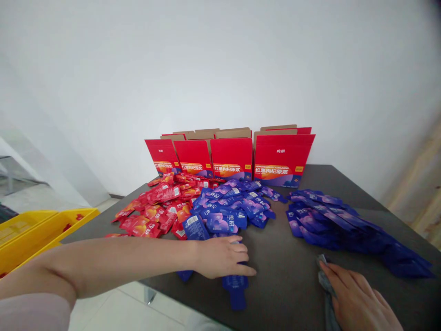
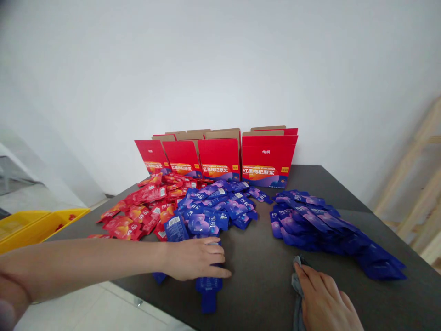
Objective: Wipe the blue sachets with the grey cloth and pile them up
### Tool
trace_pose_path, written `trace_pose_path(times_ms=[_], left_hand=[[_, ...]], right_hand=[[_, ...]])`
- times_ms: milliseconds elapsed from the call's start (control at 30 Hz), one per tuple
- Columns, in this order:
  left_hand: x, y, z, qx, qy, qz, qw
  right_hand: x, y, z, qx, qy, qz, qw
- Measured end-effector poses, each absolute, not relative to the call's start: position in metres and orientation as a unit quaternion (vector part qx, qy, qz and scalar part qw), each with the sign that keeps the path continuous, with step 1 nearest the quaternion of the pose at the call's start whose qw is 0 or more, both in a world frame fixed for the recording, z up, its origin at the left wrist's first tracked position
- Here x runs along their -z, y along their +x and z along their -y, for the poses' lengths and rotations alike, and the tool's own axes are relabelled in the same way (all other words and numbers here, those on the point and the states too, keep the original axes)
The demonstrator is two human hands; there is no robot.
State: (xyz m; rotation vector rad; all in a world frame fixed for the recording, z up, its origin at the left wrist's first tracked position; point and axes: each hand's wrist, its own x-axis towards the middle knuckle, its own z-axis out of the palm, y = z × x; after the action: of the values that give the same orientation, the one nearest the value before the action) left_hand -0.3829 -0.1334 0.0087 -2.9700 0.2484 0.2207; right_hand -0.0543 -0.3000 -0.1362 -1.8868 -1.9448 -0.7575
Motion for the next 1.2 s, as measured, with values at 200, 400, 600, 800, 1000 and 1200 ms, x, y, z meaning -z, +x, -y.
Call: trace_pose_path(times_ms=[200,400,600,800,1000,1200], left_hand=[[0.007,-0.343,0.146,0.053,-0.996,-0.036,-0.062],[0.076,-0.285,0.175,0.253,-0.783,0.252,-0.509],[0.066,-0.329,0.182,0.259,-0.796,0.268,-0.477],[0.047,-0.387,0.197,0.142,-0.975,0.13,-0.111],[0.069,-0.376,0.204,0.056,-0.997,0.054,0.02],[0.067,-0.372,0.196,0.065,-0.997,0.026,0.028]], right_hand=[[0.14,-0.048,0.298,0.258,-0.658,0.687,0.167],[0.135,-0.037,0.299,0.219,-0.663,0.694,0.173],[0.134,-0.017,0.311,0.214,-0.651,0.707,0.176],[0.089,-0.08,0.296,0.212,-0.584,0.749,0.231],[0.086,-0.153,0.273,0.267,-0.462,0.804,0.261],[0.112,-0.087,0.279,0.306,-0.558,0.764,0.107]])
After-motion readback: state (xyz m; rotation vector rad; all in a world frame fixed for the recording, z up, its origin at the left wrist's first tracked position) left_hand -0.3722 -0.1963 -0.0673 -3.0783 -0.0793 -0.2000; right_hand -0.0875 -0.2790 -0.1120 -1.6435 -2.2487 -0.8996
